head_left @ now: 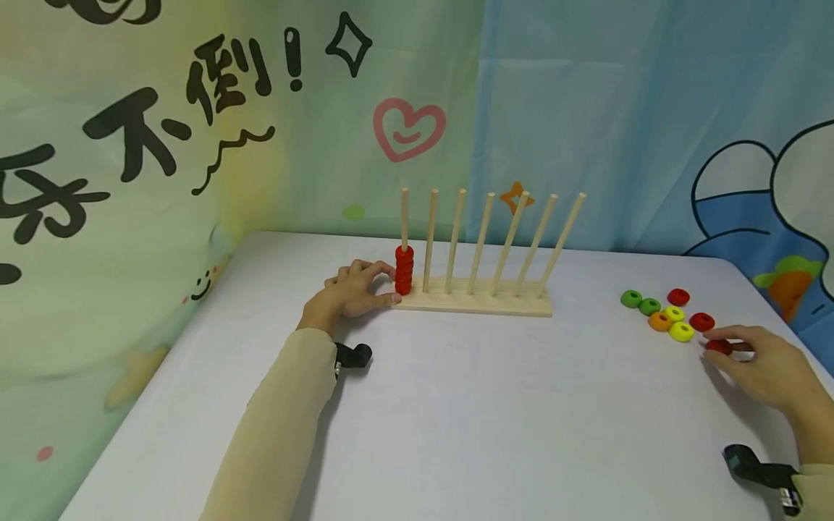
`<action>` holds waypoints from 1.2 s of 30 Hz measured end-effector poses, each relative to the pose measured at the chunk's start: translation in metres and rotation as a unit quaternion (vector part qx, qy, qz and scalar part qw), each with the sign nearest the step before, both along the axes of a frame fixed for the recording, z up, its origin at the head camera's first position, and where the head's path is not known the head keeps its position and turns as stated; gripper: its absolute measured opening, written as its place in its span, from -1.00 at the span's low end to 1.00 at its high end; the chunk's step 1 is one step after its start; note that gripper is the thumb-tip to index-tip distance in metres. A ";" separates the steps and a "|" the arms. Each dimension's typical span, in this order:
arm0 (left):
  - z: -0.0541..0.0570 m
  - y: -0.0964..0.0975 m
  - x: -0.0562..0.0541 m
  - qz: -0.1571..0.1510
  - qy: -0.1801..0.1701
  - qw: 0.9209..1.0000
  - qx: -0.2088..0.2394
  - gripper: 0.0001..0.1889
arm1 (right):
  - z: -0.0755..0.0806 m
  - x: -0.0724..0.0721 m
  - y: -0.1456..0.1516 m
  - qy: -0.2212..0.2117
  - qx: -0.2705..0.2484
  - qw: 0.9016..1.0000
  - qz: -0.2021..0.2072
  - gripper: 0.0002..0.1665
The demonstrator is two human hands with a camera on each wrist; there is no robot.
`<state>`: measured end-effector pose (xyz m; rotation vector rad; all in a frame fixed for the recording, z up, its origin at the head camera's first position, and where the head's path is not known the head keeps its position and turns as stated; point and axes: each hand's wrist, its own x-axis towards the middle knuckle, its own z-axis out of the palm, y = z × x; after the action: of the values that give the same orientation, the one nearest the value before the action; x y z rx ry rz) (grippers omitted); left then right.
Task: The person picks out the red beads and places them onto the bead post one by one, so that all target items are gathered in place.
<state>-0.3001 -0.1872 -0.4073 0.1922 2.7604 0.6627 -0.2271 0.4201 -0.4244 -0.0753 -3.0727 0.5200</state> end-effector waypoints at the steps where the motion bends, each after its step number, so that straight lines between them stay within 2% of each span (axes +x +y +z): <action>1: 0.000 0.000 0.000 0.000 0.000 1.000 0.000 -0.45 | -0.001 0.000 0.001 -0.004 0.000 1.000 0.000 -0.55; 9: -0.004 -0.001 0.003 0.006 -0.002 1.000 -0.004 -0.43 | -0.009 -0.003 0.002 -0.009 0.002 1.000 0.015 -0.58; 15: -0.004 -0.001 0.004 0.003 0.000 1.000 -0.004 -0.45 | -0.010 -0.003 0.000 0.002 0.001 1.000 0.002 -0.64; 22: -0.002 0.000 0.004 0.004 0.002 1.000 -0.001 -0.46 | 0.009 0.003 -0.017 0.022 -0.006 1.000 -0.001 -0.63; 29: -0.004 -0.001 0.006 -0.001 0.020 1.000 -0.001 -0.47 | 0.034 0.001 -0.039 0.069 -0.012 0.996 0.053 -0.64; 36: -0.007 -0.003 0.005 0.001 0.055 0.998 0.010 -0.51 | 0.044 -0.001 -0.066 0.103 -0.026 0.991 0.081 -0.65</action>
<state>-0.2948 -0.1899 -0.4146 0.2374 2.8594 0.7011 -0.2285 0.3543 -0.3800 0.2159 -2.8777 0.5748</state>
